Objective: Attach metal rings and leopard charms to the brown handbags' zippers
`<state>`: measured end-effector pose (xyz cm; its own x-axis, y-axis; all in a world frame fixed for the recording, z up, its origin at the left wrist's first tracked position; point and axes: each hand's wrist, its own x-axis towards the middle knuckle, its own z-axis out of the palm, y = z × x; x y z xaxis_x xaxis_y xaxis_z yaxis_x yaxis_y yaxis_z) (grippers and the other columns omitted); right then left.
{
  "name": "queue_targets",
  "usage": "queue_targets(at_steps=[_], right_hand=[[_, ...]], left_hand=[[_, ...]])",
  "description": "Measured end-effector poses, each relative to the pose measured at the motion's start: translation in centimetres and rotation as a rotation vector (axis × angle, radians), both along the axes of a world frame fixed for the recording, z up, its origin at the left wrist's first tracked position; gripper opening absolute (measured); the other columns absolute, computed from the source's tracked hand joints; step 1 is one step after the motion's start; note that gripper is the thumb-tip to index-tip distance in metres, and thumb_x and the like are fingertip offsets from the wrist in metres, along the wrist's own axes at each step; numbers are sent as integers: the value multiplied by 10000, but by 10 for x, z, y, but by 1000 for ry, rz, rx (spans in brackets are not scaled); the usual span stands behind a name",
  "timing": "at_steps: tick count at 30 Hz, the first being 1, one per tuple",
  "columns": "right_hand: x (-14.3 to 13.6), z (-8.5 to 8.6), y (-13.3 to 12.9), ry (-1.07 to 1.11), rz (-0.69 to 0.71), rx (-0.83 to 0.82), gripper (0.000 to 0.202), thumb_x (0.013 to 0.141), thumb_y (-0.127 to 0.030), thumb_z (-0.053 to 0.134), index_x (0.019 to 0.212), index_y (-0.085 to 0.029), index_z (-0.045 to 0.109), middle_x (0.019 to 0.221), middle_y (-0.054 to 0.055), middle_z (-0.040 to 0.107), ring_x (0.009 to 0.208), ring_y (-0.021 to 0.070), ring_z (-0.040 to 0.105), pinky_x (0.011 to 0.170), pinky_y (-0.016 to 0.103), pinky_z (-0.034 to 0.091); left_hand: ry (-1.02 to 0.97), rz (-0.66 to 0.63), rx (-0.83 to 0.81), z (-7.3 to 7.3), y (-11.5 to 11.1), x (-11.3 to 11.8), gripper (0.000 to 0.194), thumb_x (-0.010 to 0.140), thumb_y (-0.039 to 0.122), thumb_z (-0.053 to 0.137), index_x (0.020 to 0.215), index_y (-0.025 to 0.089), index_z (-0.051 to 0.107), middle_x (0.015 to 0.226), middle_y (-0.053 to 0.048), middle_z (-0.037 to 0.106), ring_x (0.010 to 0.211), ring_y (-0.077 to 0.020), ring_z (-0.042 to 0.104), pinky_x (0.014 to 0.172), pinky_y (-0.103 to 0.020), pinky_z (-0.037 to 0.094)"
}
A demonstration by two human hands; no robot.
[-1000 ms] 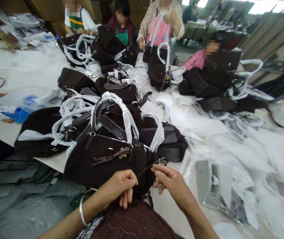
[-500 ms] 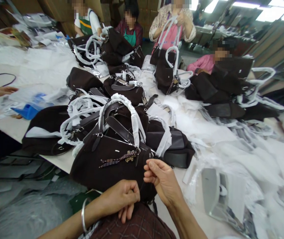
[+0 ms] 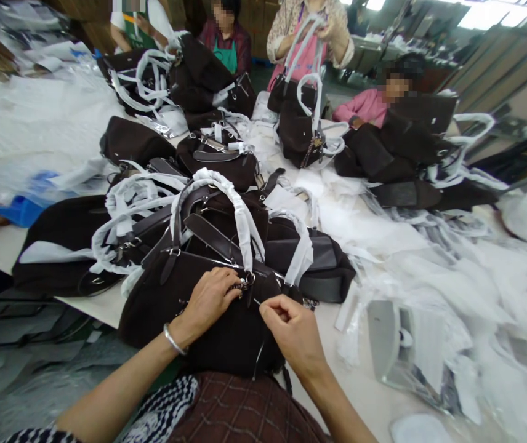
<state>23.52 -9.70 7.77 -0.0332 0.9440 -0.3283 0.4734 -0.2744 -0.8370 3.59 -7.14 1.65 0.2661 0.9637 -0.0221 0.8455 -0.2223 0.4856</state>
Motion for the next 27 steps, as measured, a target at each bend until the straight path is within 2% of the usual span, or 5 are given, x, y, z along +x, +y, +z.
queue_targets(at_steps=[4, 9, 11, 18, 27], right_hand=[[-9, -7, 5, 76, -9, -152, 225, 825, -379, 600, 765, -175, 674, 609, -12, 622, 494, 120, 573, 455, 203, 432], [-21, -24, 14, -10, 31, -80, 193, 830, -336, 581, 729, -192, 659, 578, -14, 636, 533, 147, 651, 509, 206, 471], [-23, -31, 19, -118, 77, -11, 193, 837, -315, 569, 710, -199, 657, 587, -16, 644, 523, 138, 640, 511, 206, 443], [-29, -45, 35, -348, 209, 151, 212, 846, -277, 535, 677, -205, 642, 666, 14, 691, 598, 145, 613, 574, 231, 399], [-31, -45, 47, -385, 256, 81, 209, 823, -248, 520, 658, -212, 645, 610, 3, 665, 566, 145, 590, 541, 228, 368]], left_hand=[[-126, 117, -40, 0, -6, 6, 53, 886, 214, 567, 916, 210, 610, 901, -34, 652, 871, -204, 590, 807, -347, 442], [-693, 250, -584, -4, -3, 2, 177, 878, 308, 486, 973, 190, 579, 702, 23, 591, 534, -123, 565, 468, -221, 435], [-812, 268, -685, -7, -1, 1, 241, 854, 323, 490, 1015, 173, 589, 685, 30, 577, 479, -104, 541, 399, -191, 407], [-817, 263, -616, -6, -3, 1, 257, 857, 318, 517, 1036, 169, 624, 689, 23, 601, 498, -101, 569, 424, -178, 418], [-360, 169, -252, 5, -3, 5, 302, 868, 191, 519, 1140, 261, 630, 1029, -43, 730, 905, -215, 695, 801, -296, 477]])
